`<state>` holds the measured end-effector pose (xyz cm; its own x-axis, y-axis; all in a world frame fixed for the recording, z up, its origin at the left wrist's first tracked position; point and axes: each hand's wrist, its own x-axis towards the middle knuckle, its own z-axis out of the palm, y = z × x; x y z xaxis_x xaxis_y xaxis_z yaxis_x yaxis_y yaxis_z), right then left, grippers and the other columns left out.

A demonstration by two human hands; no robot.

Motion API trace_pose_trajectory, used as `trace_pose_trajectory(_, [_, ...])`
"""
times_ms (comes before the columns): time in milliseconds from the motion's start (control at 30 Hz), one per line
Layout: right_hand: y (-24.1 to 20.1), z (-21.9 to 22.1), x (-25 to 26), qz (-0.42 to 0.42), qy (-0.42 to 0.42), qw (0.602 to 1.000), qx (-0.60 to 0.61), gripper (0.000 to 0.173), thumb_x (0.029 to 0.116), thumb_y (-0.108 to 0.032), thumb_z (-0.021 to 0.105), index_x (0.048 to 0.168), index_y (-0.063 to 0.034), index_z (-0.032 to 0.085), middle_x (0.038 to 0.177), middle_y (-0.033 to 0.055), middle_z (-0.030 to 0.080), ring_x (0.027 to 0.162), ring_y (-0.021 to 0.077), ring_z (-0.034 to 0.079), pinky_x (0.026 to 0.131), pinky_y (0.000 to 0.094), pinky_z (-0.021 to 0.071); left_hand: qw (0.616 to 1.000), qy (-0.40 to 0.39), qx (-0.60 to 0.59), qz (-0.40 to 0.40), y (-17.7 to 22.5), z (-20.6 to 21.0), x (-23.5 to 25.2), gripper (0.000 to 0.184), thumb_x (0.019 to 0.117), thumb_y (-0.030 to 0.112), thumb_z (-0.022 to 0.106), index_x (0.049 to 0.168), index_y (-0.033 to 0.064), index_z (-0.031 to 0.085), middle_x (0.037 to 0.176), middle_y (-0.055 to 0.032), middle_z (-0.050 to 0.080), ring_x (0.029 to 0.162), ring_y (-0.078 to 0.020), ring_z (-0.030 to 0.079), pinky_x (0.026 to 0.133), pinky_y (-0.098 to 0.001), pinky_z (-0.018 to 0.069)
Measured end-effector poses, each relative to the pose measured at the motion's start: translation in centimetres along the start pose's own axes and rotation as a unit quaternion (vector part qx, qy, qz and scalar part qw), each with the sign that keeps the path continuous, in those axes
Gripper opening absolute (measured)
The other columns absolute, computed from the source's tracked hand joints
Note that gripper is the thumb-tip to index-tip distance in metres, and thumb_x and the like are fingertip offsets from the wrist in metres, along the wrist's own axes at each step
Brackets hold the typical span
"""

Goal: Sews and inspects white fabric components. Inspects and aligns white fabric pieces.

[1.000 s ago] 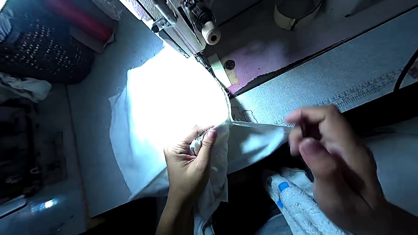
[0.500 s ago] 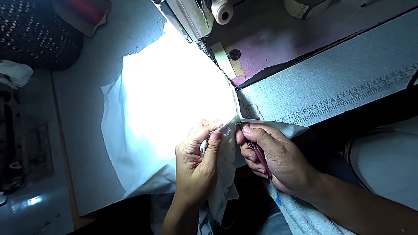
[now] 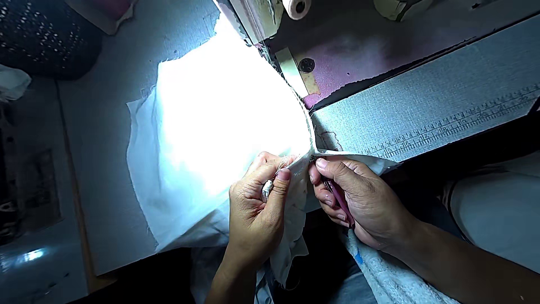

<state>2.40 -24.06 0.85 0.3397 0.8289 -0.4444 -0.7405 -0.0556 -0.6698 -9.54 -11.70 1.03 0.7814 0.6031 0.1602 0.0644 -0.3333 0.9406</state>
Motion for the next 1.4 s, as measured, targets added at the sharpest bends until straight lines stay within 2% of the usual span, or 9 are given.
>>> trace_pose_trajectory(533, [-0.2,-0.8,-1.0,-0.093,-0.027,0.989,-0.108,0.033,0.1076,-0.016,0.039,0.083,-0.0102,0.06,0.059,-0.0054,0.043,0.046,-0.0015,0.038,0.042,0.0116,0.0305,1.0,0.006,-0.02,-0.021,0.0,-0.2,0.1,0.021,0.1021,0.008,0.053,0.096,0.0123,0.072,0.09,0.0098,0.065,0.084,0.0009,0.062,0.074,-0.015,0.053])
trace_pose_trajectory(600, [-0.9,-2.2,-2.2,-0.253,-0.004,0.924,-0.288,0.023,0.1075,-0.019,0.046,0.092,-0.012,0.062,0.066,-0.0082,0.047,0.054,-0.0042,0.043,0.047,0.0104,0.0338,0.999,0.004,-0.019,-0.025,0.1,-0.3,0.2,0.021,0.1021,0.008,0.053,0.096,0.0121,0.072,0.09,0.0095,0.066,0.082,0.001,0.062,0.074,-0.0149,0.0526])
trace_pose_trajectory(667, [-2.6,-4.1,-2.8,-0.352,0.108,0.782,-0.503,0.022,0.1074,-0.03,0.048,0.105,-0.0136,0.063,0.069,-0.0098,0.05,0.056,-0.0045,0.045,0.048,0.0137,0.0359,1.0,0.001,-0.009,-0.024,0.1,-0.4,0.1,0.021,0.1024,0.008,0.053,0.099,0.011,0.073,0.088,0.0092,0.065,0.079,0.0013,0.061,0.072,-0.0139,0.0516])
trace_pose_trajectory(733, [-4.4,-5.6,-2.3,-0.337,0.213,0.651,-0.646,0.029,0.1054,-0.03,0.048,0.115,-0.0086,0.065,0.079,0.0013,0.059,0.059,0.0114,0.052,0.048,0.0302,0.0396,1.0,-0.003,0.015,-0.009,0.2,-0.5,0.0,0.019,0.1024,0.01,0.054,0.099,0.0106,0.073,0.085,0.0107,0.064,0.077,0.0037,0.06,0.069,-0.012,0.0501])
trace_pose_trajectory(867, [-5.7,-6.8,0.7,-0.286,0.251,0.551,-0.743,0.033,0.1019,-0.019,0.055,0.128,-0.003,0.067,0.108,0.0196,0.061,0.083,0.0368,0.064,0.062,0.0506,0.0515,0.996,-0.021,0.079,0.039,0.5,-0.7,-0.3,0.014,0.1008,0.012,0.058,0.099,0.0076,0.071,0.082,0.0117,0.061,0.07,0.008,0.053,0.062,-0.008,0.0442])
trace_pose_trajectory(967, [-5.7,-5.8,0.7,-0.35,0.196,0.586,-0.704,0.04,0.1051,-0.03,0.052,0.129,-0.0037,0.069,0.124,0.0209,0.061,0.112,0.04,0.055,0.089,0.0546,0.0441,0.981,-0.034,0.178,0.065,1.3,-1.3,-1.1,0.017,0.0991,0.016,0.062,0.103,0.0044,0.074,0.083,0.006,0.064,0.07,0.007,0.053,0.063,-0.0089,0.0444])
trace_pose_trajectory(1067, [-2.6,-3.8,-0.5,-0.364,0.085,0.703,-0.605,0.045,0.0969,-0.051,0.062,0.103,-0.0092,0.075,0.092,0.004,0.067,0.087,0.0177,0.064,0.072,0.0372,0.0537,0.955,-0.05,0.282,0.079,2.6,-1.2,-1.7,0.02,0.0991,0.02,0.059,0.099,0.007,0.074,0.085,0.0029,0.069,0.079,0.0014,0.059,0.077,-0.0197,0.0473])
trace_pose_trajectory(1267, [1.4,-3.6,-1.1,-0.295,0.047,0.865,-0.403,0.022,0.1015,-0.021,0.06,0.084,-0.0094,0.068,0.067,-0.0057,0.057,0.059,-0.0041,0.051,0.053,0.0107,0.041,0.965,-0.102,0.24,0.038,1.1,-0.4,-0.8,0.031,0.1019,0.039,0.061,0.104,0.0085,0.065,0.073,0.0096,0.058,0.063,0.0093,0.051,0.058,-0.0086,0.0432])
trace_pose_trajectory(1400, [1.4,-5.0,-1.5,-0.324,0.063,0.839,-0.433,0.02,0.0993,-0.019,0.061,0.085,-0.01,0.071,0.068,-0.0061,0.062,0.06,-0.0043,0.054,0.054,0.0118,0.0437,0.987,-0.062,0.132,0.064,0.1,-1.1,-0.4,0.01,0.0926,0.016,0.074,0.099,0.0083,0.074,0.091,0.0059,0.073,0.083,0.0004,0.068,0.075,-0.0171,0.058])
